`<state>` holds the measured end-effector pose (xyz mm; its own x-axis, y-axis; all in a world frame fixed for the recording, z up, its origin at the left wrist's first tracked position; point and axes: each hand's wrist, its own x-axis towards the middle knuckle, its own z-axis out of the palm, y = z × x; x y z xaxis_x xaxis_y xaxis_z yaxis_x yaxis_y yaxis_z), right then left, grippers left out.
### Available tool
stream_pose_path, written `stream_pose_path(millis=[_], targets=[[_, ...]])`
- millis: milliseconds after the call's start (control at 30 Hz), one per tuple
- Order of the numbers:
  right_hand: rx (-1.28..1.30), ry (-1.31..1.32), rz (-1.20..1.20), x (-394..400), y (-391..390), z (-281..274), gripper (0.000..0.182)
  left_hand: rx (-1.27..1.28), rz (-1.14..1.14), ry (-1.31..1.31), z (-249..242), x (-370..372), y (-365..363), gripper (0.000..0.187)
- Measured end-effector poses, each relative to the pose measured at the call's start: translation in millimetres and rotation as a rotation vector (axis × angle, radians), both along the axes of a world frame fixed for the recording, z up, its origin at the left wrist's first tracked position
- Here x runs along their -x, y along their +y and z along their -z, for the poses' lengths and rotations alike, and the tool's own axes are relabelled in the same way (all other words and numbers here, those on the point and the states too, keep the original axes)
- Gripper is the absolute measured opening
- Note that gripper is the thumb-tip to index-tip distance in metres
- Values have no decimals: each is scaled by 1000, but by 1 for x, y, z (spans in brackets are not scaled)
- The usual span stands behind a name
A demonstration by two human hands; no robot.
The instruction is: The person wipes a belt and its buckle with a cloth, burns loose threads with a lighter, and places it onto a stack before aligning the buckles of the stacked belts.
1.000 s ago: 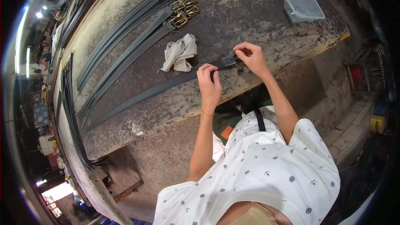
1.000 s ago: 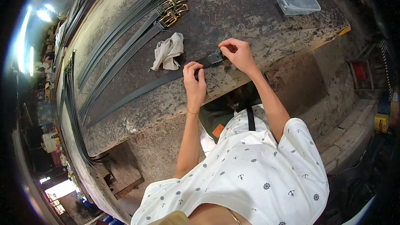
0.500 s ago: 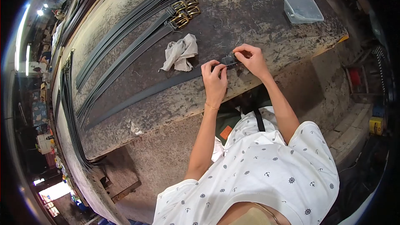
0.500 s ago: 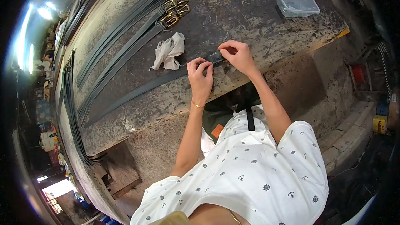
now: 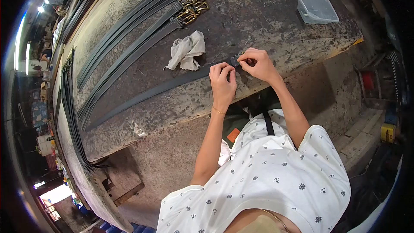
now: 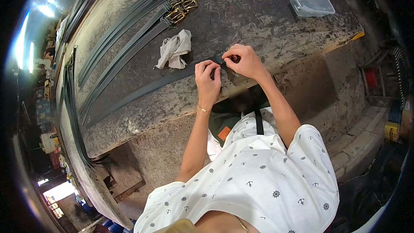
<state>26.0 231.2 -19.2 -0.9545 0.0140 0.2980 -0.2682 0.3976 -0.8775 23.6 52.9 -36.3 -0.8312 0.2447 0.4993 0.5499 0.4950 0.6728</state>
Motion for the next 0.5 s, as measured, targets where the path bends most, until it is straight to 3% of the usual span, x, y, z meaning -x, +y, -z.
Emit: stream_pose_path(millis=[500], targets=[[-45,61,-3,1,-2,6,10,-13,12,9,3,1,0,11]])
